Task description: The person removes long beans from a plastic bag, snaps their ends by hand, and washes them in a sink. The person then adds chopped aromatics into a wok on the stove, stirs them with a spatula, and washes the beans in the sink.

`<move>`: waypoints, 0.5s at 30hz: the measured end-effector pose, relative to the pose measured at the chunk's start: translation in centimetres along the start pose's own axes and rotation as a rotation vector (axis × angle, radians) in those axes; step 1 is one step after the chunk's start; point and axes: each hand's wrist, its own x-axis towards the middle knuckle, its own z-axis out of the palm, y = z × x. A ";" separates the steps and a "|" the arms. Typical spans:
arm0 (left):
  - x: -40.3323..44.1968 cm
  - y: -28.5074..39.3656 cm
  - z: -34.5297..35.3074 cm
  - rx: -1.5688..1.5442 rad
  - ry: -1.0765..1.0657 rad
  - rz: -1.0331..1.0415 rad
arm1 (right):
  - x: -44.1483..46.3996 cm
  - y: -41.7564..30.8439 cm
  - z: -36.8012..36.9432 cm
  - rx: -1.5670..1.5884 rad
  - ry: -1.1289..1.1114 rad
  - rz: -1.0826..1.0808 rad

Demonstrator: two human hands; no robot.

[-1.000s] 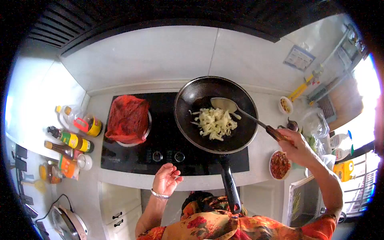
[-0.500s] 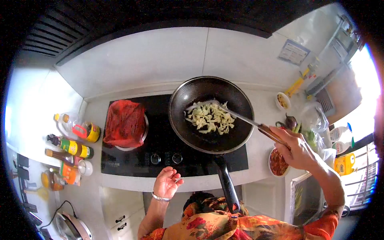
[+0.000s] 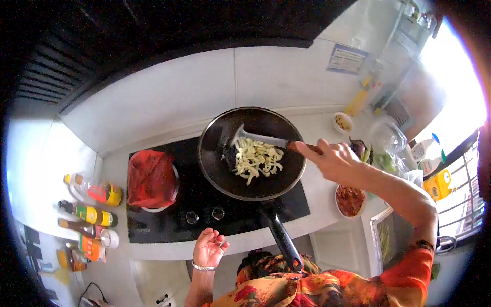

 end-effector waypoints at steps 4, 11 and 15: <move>0.2 -0.6 0.7 0.020 -0.033 -0.049 | 1.0 -3.9 -0.2 0.207 -0.180 0.336; 0.4 -1.8 1.5 0.207 0.079 -0.128 | 1.4 -11.7 -0.6 0.707 -0.326 0.479; 1.3 -2.5 0.0 0.321 -0.055 -0.251 | 1.8 -13.4 0.9 0.826 -0.025 0.390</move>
